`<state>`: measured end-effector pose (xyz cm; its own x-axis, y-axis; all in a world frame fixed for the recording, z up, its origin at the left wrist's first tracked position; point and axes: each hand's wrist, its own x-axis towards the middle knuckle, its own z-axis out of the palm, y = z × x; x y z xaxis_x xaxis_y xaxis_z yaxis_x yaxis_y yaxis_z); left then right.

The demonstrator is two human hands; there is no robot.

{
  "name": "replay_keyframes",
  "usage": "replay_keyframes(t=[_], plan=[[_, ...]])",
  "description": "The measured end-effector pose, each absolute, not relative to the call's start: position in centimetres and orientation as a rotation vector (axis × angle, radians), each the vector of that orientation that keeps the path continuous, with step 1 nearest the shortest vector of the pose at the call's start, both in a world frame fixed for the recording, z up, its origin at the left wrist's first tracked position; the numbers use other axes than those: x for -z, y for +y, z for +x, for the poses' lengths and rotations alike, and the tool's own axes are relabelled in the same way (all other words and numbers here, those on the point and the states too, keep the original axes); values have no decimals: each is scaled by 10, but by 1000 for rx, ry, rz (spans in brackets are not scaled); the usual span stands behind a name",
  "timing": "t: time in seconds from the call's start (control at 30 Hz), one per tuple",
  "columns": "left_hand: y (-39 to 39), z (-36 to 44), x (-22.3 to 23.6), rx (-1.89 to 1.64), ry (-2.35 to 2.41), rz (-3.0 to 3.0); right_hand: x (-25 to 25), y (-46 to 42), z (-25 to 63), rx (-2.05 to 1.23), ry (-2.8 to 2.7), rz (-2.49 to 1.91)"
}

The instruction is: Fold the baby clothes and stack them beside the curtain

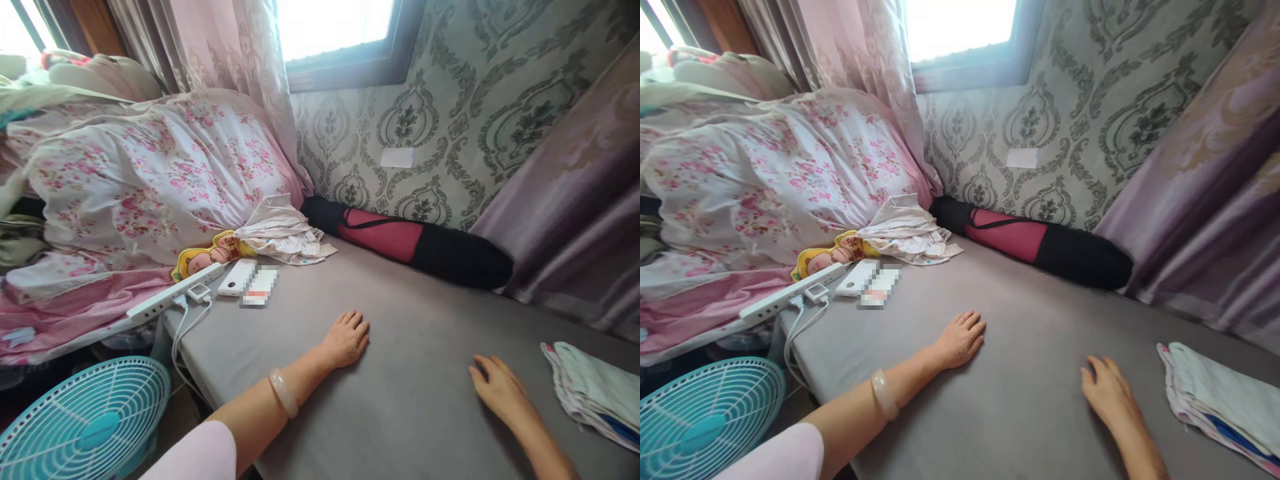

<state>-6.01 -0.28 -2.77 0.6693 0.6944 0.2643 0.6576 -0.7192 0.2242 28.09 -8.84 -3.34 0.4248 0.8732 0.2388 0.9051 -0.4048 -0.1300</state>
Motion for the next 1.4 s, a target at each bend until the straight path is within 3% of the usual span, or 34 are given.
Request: replay_keyframes(t=[0.13,0.37,0.53,0.83,1.07,1.4], plan=[[-2,-62,20,-448,1087,2798,47,-68,223,92,-1747,-2375],[42,-89,-4,-359,811,2555,28,-55,111,-92,-1965,-2218],[97,-140,-21,-782,1236,2194,27,-59,85,-134,-1986,-2240],[197,-257,-74,-1015,1901,2038,35,-61,78,-25,-1925,-2244],[236,-300,-99,-833,2188,2001,33,-63,73,34,-1913,-2233],[245,-309,-92,-480,2315,2067,26,-67,74,4,-1904,-2215]])
